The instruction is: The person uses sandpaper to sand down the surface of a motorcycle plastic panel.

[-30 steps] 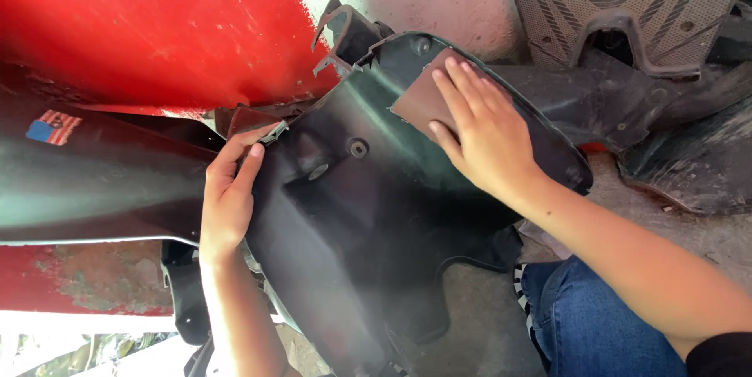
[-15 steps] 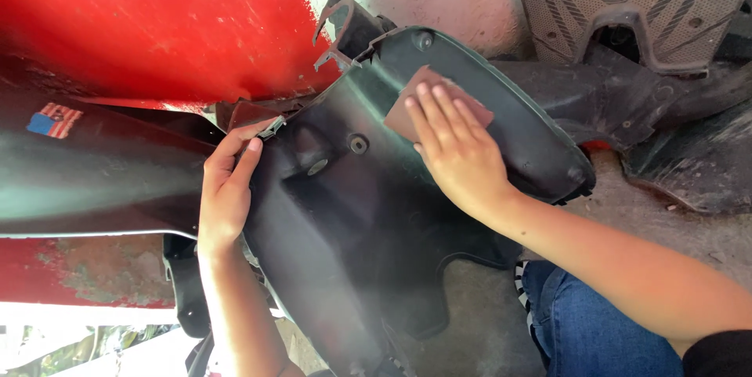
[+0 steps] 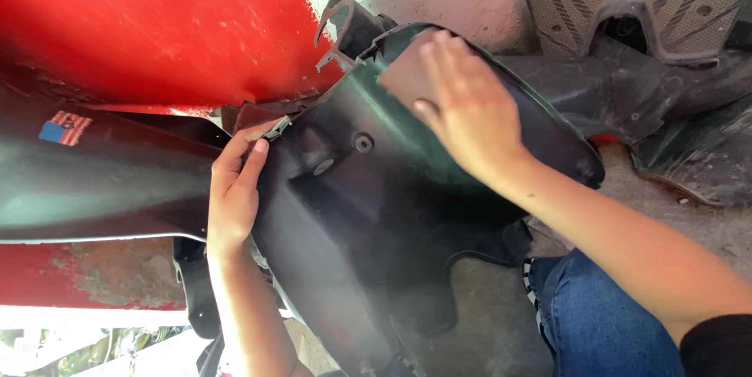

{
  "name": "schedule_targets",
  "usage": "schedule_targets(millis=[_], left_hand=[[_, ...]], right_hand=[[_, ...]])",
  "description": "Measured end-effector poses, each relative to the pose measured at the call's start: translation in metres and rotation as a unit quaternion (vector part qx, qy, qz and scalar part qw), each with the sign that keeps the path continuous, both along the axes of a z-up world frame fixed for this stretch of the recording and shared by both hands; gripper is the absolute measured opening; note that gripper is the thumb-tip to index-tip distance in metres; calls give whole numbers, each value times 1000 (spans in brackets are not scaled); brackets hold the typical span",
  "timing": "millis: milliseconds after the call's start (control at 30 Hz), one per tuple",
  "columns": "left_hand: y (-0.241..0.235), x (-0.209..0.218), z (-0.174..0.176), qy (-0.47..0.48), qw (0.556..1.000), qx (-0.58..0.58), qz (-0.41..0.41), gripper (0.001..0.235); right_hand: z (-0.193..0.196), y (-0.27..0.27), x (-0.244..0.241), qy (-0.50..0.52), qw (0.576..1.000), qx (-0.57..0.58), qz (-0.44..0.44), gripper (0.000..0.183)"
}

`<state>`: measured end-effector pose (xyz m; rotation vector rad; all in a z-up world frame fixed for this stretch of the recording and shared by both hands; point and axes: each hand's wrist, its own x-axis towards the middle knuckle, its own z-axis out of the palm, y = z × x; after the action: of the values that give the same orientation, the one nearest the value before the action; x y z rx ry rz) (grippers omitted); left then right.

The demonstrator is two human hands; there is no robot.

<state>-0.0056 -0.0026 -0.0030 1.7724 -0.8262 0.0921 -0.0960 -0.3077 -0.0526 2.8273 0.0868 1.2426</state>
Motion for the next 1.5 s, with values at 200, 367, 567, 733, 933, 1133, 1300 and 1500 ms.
schedule_targets(millis=[200,367,567,733,933,1133,1300,1500], left_hand=[[4,1,-2,0,1000,8,12,30],[4,3,-5,21,1000,-8,14,30],[4,4,-3,29,1000,-2,4,31],[4,3,-4,26,1000,-7,13,31],[7,5,-8,15,1000,-3,14,30],[5,4,-3,47,999,-11,9,31],[0,7,-2,37,999,-15,5,31],[2,6,-2,40,999,-3,12,31]], right_hand=[[-20,2,-12,19,998,-53,-17,69],[-5,-12,-20,60,996,68,17,67],[-7,-2,-32,23,998,-56,2,69],[-10,-14,-34,31,994,97,34,62],[8,-15,-52,79,995,50,35,65],[-28,-22,-58,23,999,1,45,63],[-18,-32,-67,39,998,50,25,59],[-23,-33,-71,50,998,19,22,60]])
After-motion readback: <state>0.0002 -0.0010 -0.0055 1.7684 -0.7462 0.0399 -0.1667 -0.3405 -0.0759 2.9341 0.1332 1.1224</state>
